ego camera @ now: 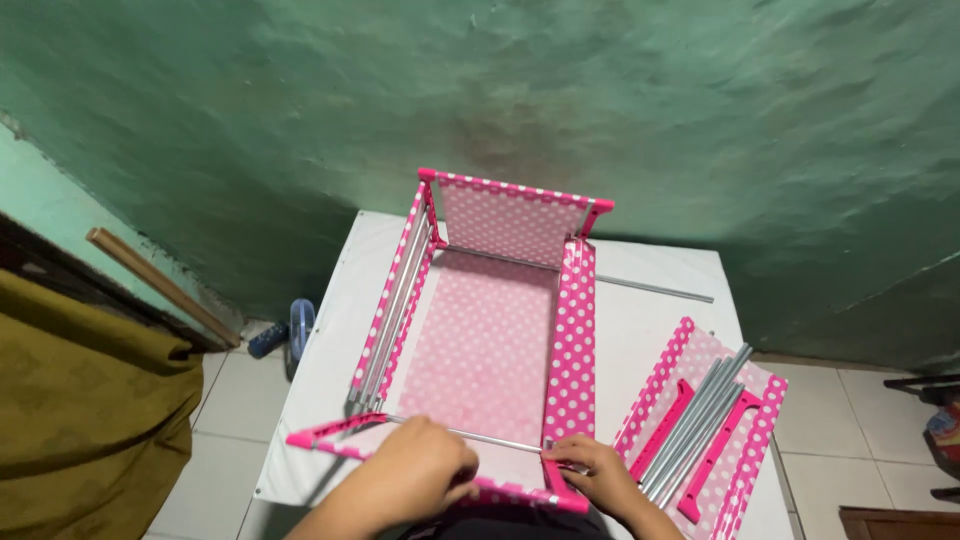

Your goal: The person disassembles a pink polka-dotted fabric storage shelf by removing metal rods and fabric panels one by one. The components are taken apart systematically and placed on the white table surface.

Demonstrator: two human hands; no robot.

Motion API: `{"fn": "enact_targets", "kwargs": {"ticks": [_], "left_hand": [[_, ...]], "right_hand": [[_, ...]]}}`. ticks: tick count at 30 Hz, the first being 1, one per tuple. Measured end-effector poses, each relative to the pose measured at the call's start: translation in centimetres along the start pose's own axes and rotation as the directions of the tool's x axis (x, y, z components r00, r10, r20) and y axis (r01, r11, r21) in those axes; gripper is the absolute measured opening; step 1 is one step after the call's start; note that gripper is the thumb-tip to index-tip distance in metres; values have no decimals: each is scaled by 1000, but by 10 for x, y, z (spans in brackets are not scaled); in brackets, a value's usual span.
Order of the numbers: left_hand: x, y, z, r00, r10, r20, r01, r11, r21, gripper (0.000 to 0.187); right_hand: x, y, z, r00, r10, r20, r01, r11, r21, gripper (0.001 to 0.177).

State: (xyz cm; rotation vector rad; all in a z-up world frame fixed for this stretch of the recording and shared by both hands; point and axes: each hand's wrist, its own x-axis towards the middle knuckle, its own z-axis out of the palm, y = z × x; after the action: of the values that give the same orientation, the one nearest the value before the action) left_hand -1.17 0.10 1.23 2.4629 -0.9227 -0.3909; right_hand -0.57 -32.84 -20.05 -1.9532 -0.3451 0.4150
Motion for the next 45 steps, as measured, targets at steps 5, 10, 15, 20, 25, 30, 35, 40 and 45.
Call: {"fn": "enact_targets", "kwargs": {"ticks": [5, 10, 15, 20, 25, 30, 35, 40, 45], "left_hand": [[-16, -5, 31, 976, -101, 193, 134, 977, -166, 26], [-25, -2, 36, 982, -102, 160, 131, 974, -182, 26], [-29, 1, 32, 992, -104, 72, 119, 963, -241, 34], [-43, -33, 32, 846, -337, -413, 331, 940, -88, 46], [-85, -74, 36, 470, -688, -554, 814, 580, -29, 100], [-84, -94, 80, 408, -843, -351, 517, 531, -672, 95], [-63, -84, 106, 375, -779, -502, -39, 528, -848, 74], [-40, -74, 69, 347, -750, -563, -40, 588, -808, 69], [-30, -81, 39, 331, -758, -562, -53, 580, -813, 70]], "right_hand": [[-5, 46, 23, 995, 99, -4, -99, 995, -8, 30], [-2, 55, 13, 1000, 28, 10, -28, 995, 96, 33], [37, 9, -29, 850, 56, -523, -175, 968, -182, 30], [105, -4, -35, 839, 277, -469, -471, 801, -369, 91], [129, 42, -25, 770, 417, -483, -529, 840, -119, 93], [135, 51, -42, 773, 429, -466, -477, 879, 19, 103], [132, 45, -77, 794, 221, -566, -485, 792, -371, 109], [133, 37, -103, 814, 273, -512, -461, 840, -286, 108], [145, 18, -130, 807, 4, -590, -338, 823, -457, 97]]}}
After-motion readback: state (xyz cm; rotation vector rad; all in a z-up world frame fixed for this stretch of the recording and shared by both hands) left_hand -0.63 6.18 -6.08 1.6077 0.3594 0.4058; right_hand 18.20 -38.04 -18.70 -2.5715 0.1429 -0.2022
